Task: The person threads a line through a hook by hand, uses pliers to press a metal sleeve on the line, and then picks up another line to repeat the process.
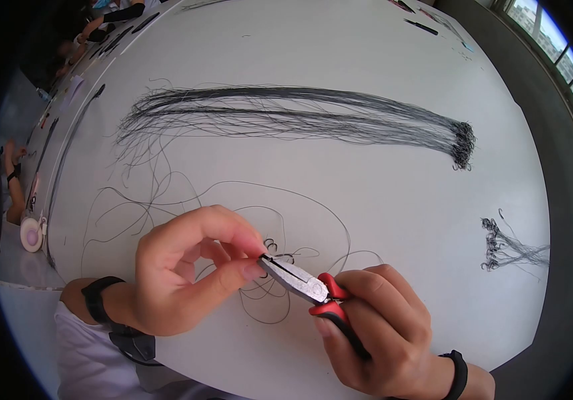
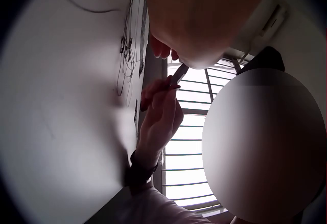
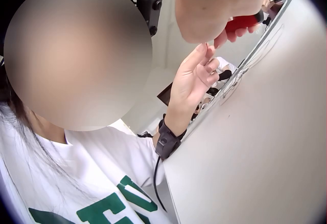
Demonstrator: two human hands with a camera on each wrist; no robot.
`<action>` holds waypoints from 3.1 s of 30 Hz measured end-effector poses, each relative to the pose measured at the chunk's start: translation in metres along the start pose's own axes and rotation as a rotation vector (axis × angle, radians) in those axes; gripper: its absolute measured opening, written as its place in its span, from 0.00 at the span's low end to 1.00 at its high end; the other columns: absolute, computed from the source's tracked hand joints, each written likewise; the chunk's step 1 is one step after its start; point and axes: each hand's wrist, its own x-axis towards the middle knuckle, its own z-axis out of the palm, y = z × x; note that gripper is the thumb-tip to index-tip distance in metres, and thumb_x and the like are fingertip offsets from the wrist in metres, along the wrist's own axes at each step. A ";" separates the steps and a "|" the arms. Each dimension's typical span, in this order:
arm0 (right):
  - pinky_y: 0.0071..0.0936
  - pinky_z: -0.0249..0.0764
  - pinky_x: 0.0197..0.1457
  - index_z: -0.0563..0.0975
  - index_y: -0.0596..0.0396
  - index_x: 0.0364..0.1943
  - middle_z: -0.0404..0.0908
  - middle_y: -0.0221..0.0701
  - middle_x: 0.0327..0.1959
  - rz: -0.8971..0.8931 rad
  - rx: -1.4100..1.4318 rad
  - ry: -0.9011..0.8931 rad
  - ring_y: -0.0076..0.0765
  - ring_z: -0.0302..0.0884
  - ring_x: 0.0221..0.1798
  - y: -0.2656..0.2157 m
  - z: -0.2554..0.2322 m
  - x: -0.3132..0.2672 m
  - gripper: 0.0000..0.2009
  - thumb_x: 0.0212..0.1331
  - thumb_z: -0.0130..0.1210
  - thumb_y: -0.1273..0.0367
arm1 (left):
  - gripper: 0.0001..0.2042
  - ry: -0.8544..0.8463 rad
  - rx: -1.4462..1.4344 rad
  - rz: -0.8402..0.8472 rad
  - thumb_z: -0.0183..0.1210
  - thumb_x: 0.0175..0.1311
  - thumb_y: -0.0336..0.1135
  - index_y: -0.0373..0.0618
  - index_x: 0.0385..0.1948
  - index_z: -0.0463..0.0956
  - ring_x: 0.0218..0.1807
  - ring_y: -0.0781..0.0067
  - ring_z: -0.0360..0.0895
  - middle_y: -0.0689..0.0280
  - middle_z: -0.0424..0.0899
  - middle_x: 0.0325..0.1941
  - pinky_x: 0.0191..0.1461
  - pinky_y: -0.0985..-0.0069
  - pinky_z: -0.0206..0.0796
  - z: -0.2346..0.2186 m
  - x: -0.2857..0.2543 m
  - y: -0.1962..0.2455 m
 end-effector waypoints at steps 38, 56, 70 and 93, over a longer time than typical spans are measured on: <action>0.27 0.64 0.25 0.68 0.64 0.17 0.72 0.45 0.26 -0.064 -0.072 -0.014 0.39 0.67 0.24 0.002 -0.002 0.002 0.07 0.39 0.55 0.75 | 0.08 0.048 0.181 0.224 0.58 0.52 0.16 0.35 0.33 0.73 0.32 0.76 0.77 0.59 0.80 0.32 0.31 0.84 0.68 -0.002 0.003 -0.003; 0.27 0.67 0.26 0.70 0.65 0.17 0.73 0.44 0.27 -0.075 -0.086 -0.004 0.39 0.69 0.24 0.001 -0.002 0.002 0.04 0.36 0.53 0.78 | 0.06 -0.056 -0.142 -0.201 0.56 0.59 0.24 0.34 0.37 0.73 0.37 0.76 0.79 0.62 0.78 0.35 0.28 0.84 0.69 -0.002 0.002 0.005; 0.28 0.63 0.27 0.67 0.64 0.15 0.71 0.48 0.28 -0.053 -0.089 -0.021 0.40 0.67 0.27 0.002 -0.007 0.005 0.08 0.38 0.53 0.74 | 0.05 0.038 -0.265 -0.281 0.54 0.61 0.25 0.36 0.37 0.70 0.29 0.80 0.73 0.62 0.77 0.33 0.26 0.83 0.66 -0.002 0.006 0.004; 0.38 0.60 0.51 0.74 0.62 0.29 0.68 0.38 0.41 0.218 -0.470 -0.062 0.43 0.65 0.43 0.035 -0.011 0.007 0.05 0.48 0.56 0.76 | 0.06 -0.110 -0.055 0.095 0.59 0.50 0.17 0.37 0.28 0.73 0.29 0.79 0.76 0.62 0.78 0.30 0.29 0.85 0.69 0.001 0.001 -0.004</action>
